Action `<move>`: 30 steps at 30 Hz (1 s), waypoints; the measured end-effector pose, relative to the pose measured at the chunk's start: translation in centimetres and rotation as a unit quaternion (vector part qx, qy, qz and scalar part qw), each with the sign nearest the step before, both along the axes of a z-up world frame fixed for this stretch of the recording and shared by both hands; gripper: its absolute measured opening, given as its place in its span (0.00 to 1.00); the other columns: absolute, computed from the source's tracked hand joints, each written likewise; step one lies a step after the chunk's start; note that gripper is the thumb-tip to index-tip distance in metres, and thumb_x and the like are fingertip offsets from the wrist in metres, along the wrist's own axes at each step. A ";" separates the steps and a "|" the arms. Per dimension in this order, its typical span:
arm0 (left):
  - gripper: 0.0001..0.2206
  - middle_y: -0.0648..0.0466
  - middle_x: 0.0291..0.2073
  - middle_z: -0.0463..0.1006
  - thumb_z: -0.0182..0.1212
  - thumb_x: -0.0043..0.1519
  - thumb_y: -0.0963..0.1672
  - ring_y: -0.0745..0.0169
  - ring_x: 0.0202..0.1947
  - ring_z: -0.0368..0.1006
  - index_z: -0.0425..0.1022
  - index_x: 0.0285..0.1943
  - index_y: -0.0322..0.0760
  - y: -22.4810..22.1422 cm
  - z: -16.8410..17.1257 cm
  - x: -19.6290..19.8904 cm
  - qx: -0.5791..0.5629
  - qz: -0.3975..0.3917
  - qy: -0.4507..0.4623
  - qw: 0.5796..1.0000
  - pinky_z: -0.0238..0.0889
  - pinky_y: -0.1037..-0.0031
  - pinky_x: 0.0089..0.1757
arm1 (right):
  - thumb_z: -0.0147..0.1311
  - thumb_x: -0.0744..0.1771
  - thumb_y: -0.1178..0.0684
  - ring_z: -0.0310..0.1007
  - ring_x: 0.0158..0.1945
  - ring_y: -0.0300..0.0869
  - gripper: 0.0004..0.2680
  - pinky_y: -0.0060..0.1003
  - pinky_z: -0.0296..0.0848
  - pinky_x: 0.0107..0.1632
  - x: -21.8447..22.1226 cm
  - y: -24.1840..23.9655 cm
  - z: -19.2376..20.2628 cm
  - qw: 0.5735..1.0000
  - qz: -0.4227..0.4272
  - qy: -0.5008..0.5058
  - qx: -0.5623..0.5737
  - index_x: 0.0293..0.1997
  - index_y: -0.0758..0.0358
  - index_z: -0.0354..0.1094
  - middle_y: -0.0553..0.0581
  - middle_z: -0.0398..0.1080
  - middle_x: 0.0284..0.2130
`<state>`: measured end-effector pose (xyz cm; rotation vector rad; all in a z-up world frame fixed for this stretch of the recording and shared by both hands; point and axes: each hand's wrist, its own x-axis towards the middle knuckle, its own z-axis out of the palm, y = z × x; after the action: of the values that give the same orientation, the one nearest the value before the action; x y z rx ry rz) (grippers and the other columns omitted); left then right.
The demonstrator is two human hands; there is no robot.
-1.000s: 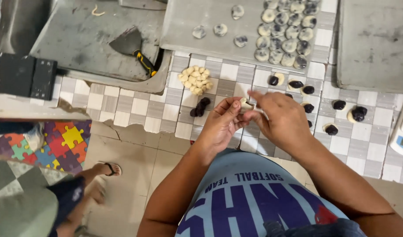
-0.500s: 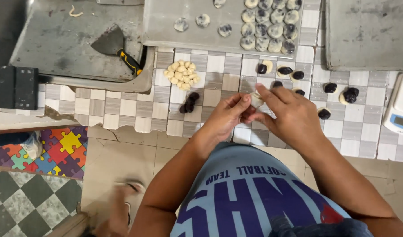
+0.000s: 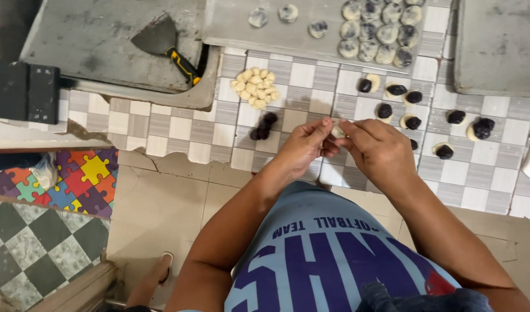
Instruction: Assembling small filled pastries by combining dough pieces with filling and arranging them on a baking tray.
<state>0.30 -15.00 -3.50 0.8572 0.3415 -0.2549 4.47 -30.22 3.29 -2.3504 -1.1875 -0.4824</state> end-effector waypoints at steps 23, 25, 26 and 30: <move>0.22 0.48 0.40 0.77 0.37 0.65 0.53 0.66 0.33 0.74 0.61 0.62 0.40 13.8 4.8 -5.0 0.263 -0.021 -0.001 0.965 0.66 0.81 0.35 | 0.52 0.65 0.37 0.73 0.27 0.39 0.11 0.27 0.70 0.29 1.5 7.8 -11.1 0.958 -0.191 -0.120 -0.177 0.35 0.50 0.70 0.47 0.68 0.25; 0.22 0.49 0.40 0.77 0.36 0.65 0.53 0.66 0.34 0.74 0.61 0.62 0.40 14.3 5.0 -4.9 0.262 -0.001 0.006 0.965 0.65 0.81 0.35 | 0.53 0.64 0.35 0.74 0.27 0.40 0.12 0.29 0.71 0.29 1.2 8.1 -8.7 0.959 -0.194 -0.096 -0.184 0.34 0.51 0.70 0.48 0.68 0.25; 0.22 0.48 0.39 0.77 0.36 0.65 0.53 0.65 0.34 0.74 0.61 0.62 0.40 14.5 4.8 -4.9 0.269 0.020 0.009 0.963 0.65 0.80 0.35 | 0.56 0.63 0.38 0.74 0.32 0.46 0.15 0.34 0.73 0.32 0.8 8.3 -6.4 0.966 -0.181 -0.015 -0.185 0.44 0.57 0.69 0.55 0.69 0.30; 0.22 0.50 0.38 0.77 0.38 0.65 0.52 0.69 0.33 0.73 0.60 0.61 0.38 15.0 5.1 -4.4 0.271 0.082 0.020 0.959 0.63 0.83 0.35 | 0.58 0.60 0.48 0.72 0.42 0.55 0.21 0.50 0.73 0.40 1.7 8.0 -5.0 0.957 -0.122 0.173 -0.200 0.60 0.50 0.62 0.59 0.67 0.43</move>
<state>-4.13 -0.04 1.61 1.3571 0.5295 -0.0181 6.16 -22.24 -1.76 -2.7926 -0.8967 0.1135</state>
